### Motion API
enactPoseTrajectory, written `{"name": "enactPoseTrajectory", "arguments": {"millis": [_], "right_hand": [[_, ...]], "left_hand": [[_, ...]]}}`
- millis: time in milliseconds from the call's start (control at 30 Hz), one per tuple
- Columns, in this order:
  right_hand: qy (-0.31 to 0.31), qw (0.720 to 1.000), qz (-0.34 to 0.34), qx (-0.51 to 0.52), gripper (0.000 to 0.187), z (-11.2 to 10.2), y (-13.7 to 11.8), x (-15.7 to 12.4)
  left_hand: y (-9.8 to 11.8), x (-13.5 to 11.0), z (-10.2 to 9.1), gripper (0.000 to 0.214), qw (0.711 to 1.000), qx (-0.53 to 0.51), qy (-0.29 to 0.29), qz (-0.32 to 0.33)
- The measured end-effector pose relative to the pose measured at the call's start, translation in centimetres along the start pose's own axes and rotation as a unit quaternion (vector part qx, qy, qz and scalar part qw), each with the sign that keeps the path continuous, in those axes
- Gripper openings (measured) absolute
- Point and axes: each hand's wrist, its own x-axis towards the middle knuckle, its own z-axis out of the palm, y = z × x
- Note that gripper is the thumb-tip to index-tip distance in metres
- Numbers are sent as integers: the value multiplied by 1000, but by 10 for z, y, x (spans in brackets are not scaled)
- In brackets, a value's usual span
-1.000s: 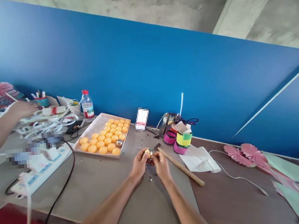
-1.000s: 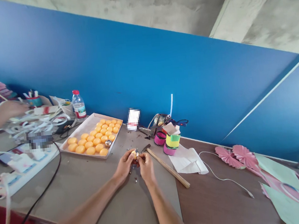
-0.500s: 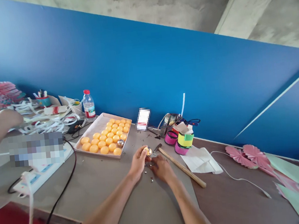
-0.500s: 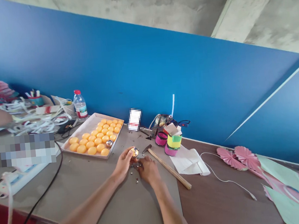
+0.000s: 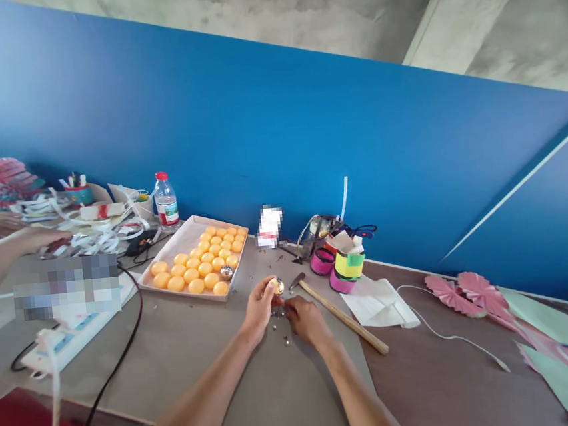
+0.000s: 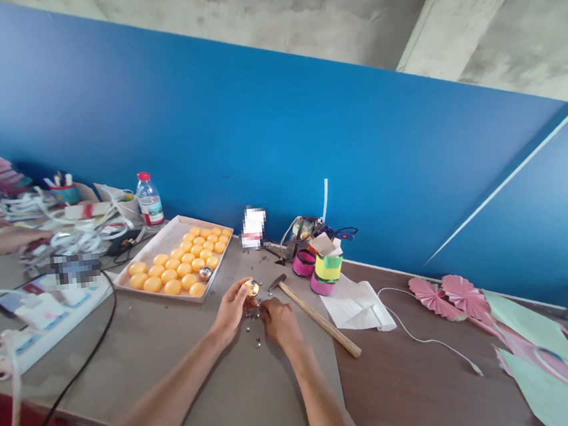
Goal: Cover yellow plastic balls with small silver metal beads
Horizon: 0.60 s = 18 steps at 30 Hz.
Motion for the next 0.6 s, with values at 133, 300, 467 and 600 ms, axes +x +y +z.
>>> {"name": "enactPoseTrajectory", "arguments": {"millis": [133,300,467,600], "right_hand": [[-17,1000,6,-10,23,0,-1,1],[-3,1000,13,-7,17,2,0,0],[69,986,29,150,12,1,2,1],[92,934,70,339,5,-1,3,6]], "left_hand": [[-2,2,-1,45,1000,-8,0,-4],[-1,1,0,46,1000,2,-1,-5],[3,-1,0,44,1000,6,2,-1],[0,1,-1,42,1000,6,-4,5]]}}
